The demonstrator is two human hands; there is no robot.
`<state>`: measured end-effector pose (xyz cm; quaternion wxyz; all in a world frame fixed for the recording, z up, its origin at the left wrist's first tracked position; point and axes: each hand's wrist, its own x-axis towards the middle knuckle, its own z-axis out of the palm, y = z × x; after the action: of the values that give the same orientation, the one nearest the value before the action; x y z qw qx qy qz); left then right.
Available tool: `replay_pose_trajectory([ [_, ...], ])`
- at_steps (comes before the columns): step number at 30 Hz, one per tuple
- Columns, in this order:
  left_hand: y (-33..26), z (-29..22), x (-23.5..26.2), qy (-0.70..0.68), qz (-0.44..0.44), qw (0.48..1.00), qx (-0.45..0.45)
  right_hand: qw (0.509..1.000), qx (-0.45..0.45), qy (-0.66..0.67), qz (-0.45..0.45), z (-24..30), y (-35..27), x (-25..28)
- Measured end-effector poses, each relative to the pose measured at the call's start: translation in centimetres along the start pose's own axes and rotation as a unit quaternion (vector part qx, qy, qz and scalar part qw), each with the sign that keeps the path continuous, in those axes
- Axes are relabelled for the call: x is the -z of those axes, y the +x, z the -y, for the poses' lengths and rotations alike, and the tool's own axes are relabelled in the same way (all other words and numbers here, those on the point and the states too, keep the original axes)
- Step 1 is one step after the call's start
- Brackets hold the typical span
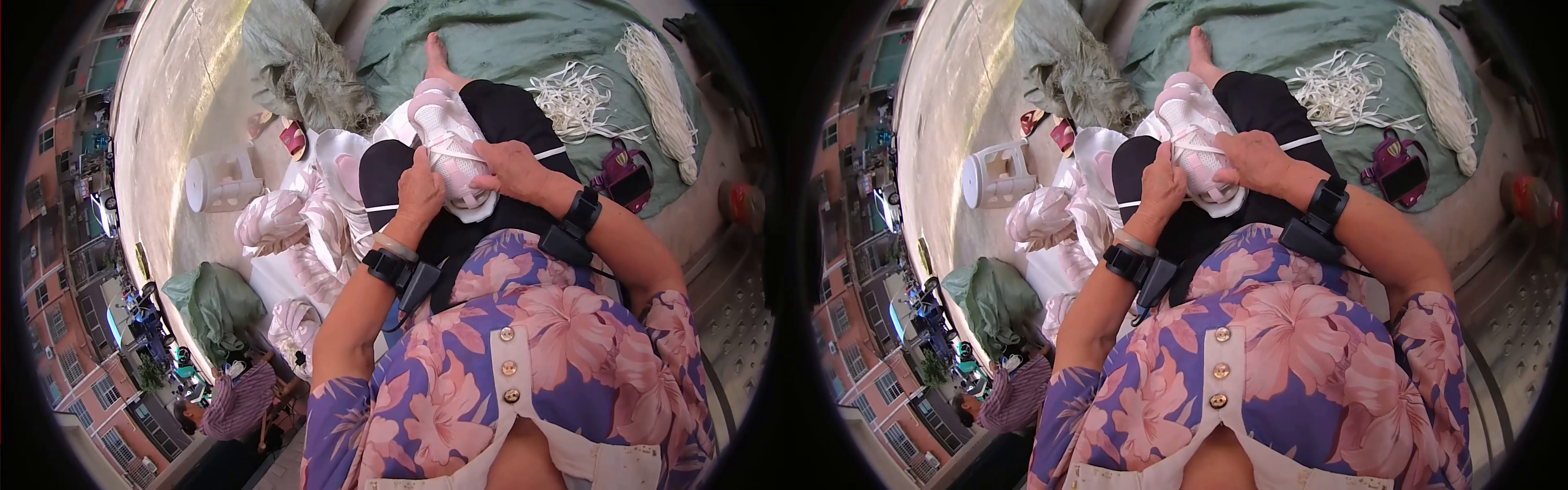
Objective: The recorder is lacing white and pink athletic shoes by hand.
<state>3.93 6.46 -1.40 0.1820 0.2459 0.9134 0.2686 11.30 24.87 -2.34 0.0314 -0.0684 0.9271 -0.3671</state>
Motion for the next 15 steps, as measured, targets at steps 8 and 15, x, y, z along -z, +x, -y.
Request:
replay_pose_trajectory([
  [8,0.1,-0.4,0.3,0.012,0.020,1.000,0.004,1.000,-0.011,0.000,0.005,-0.1,-0.7,1.0],
  [15,-0.2,1.3,1.8,-0.125,0.072,0.988,0.052,0.996,0.027,-0.045,-0.074,-1.1,-1.5,2.1],
])
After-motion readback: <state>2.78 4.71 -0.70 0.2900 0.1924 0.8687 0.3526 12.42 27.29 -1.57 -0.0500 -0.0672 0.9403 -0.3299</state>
